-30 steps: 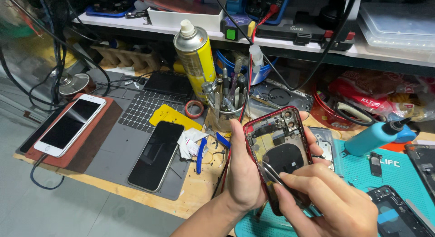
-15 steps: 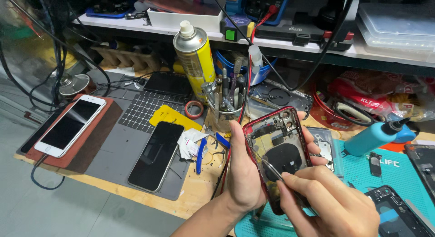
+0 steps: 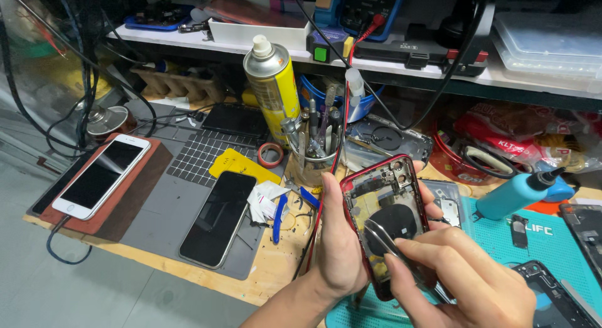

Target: The person holds a disassembled smartphone frame and uses a pry tool and screwdriver to scrape and work on components inside the frame, repositioning the phone repeatedly and picking up different tools from the mat while working around the edges of the device.

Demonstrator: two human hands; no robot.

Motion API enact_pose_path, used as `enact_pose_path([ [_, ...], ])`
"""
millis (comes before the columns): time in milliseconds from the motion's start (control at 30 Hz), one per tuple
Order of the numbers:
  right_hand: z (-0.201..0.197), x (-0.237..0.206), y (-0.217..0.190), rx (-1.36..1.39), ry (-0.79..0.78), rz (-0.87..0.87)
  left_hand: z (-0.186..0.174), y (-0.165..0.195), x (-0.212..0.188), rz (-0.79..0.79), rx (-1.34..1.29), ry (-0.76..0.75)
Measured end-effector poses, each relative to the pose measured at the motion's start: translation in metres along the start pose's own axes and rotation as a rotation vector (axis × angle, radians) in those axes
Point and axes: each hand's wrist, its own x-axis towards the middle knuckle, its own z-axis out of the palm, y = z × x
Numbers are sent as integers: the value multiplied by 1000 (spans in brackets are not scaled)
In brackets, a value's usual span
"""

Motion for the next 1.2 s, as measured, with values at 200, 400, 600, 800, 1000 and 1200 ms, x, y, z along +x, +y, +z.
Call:
enact_pose_path([
  [200,4,2,0,11,0,-13,0,-2,0,13,42,-15],
  [400,1,4,3,-66,11,-76,0,0,-3,-42,-43,-40],
  [600,1,4,7,-211,-5,-144,-2,-1,-2,-103,-85,-9],
  [800,1,7,6,-181,2,-166,-3,-2,-2,-122,-124,-38],
  [1000,3,5,3,-111,21,-90,-3,-3,-1,-102,-37,56],
  [1200,3,4,3,-60,11,-58,-4,-4,-1,-77,41,-5],
])
